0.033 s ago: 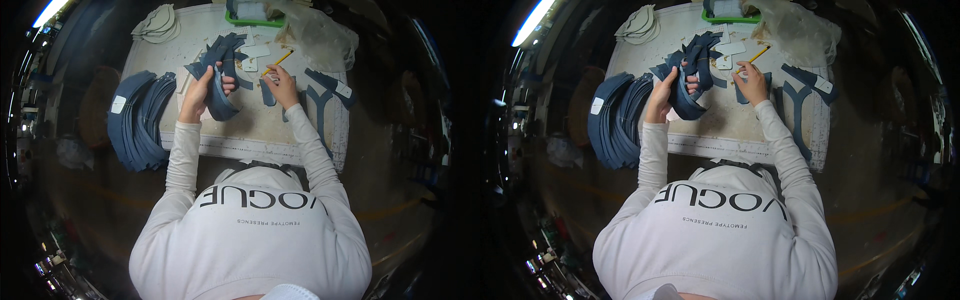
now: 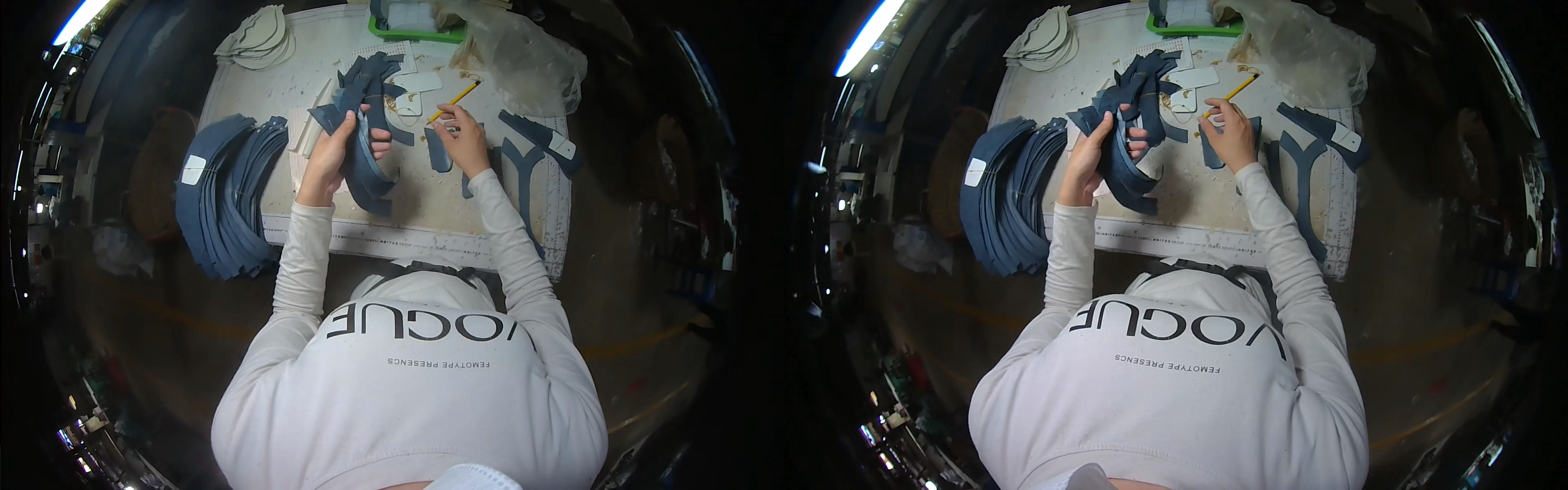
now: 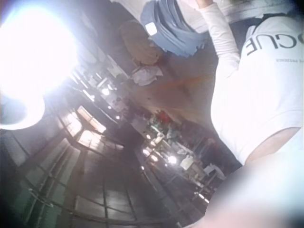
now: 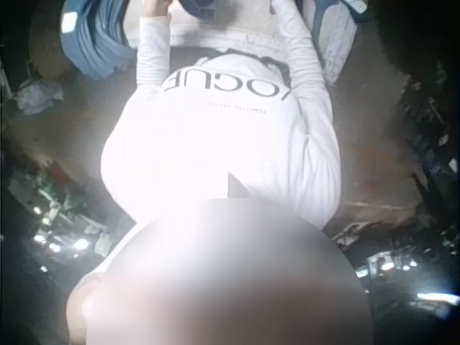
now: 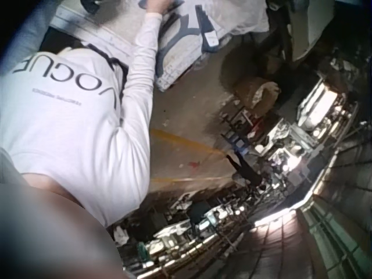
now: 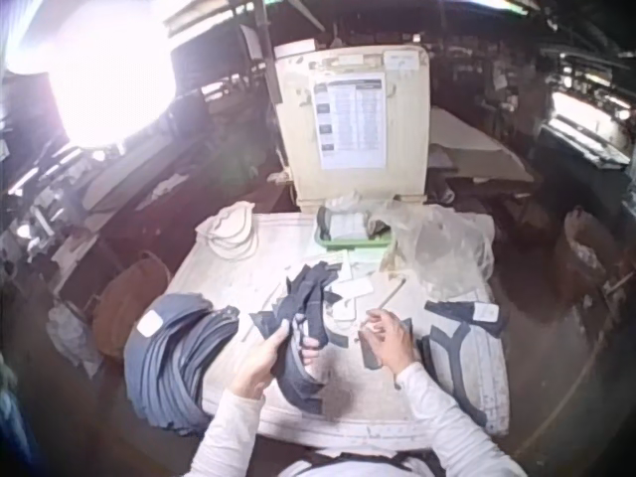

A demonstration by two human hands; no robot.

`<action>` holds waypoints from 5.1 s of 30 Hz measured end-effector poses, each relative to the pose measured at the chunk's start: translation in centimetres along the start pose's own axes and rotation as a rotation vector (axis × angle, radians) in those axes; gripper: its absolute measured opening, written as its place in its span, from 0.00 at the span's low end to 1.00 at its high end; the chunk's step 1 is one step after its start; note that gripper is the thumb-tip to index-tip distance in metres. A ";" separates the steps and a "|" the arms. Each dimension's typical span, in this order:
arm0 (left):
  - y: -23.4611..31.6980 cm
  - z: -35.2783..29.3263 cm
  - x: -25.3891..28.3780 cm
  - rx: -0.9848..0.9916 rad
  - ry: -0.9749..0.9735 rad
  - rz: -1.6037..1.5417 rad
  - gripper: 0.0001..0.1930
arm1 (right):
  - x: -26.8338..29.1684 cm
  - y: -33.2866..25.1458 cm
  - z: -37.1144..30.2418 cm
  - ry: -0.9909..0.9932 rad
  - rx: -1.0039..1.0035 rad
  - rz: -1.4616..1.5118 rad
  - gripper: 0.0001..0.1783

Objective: The person places a white template onto a blue fabric piece, traces its outline with a pencil, and cuts along the marked line using a cutting tool. They repeat this process for multiple fabric pieces, stacking the cut pieces on the table.

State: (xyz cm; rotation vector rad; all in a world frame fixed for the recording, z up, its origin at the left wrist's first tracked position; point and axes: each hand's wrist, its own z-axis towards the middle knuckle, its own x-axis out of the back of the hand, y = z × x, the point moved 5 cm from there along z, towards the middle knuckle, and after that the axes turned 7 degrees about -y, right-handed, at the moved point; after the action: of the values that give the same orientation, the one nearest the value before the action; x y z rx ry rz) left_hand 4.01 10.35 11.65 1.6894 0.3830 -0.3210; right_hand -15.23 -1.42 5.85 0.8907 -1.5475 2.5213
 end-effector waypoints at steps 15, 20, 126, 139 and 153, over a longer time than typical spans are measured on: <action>-9.3 -1.4 5.1 -0.144 0.490 1.000 0.09 | -5.6 -3.1 -11.0 -0.490 0.038 -0.052 0.20; -9.6 -1.9 3.8 -0.196 0.729 1.331 0.10 | -6.7 -2.6 -12.1 -0.452 0.072 -0.270 0.28; -2.3 -11.0 2.3 -0.229 -1.098 -0.970 0.28 | -10.8 -25.8 6.2 -1.437 0.819 0.119 0.36; 2.0 -13.1 7.1 -0.232 0.093 0.855 0.33 | -10.0 -26.2 6.8 -1.480 0.726 -0.657 0.35; -10.7 -16.4 9.8 0.081 0.643 0.098 0.31 | -21.0 -16.8 5.2 -1.178 0.713 -0.298 0.26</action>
State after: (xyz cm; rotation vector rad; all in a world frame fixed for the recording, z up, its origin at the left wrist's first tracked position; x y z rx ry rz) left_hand 8.25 28.66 0.43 1.8596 0.7621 0.2975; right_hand 10.14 7.77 10.65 2.7454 -0.3301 2.3277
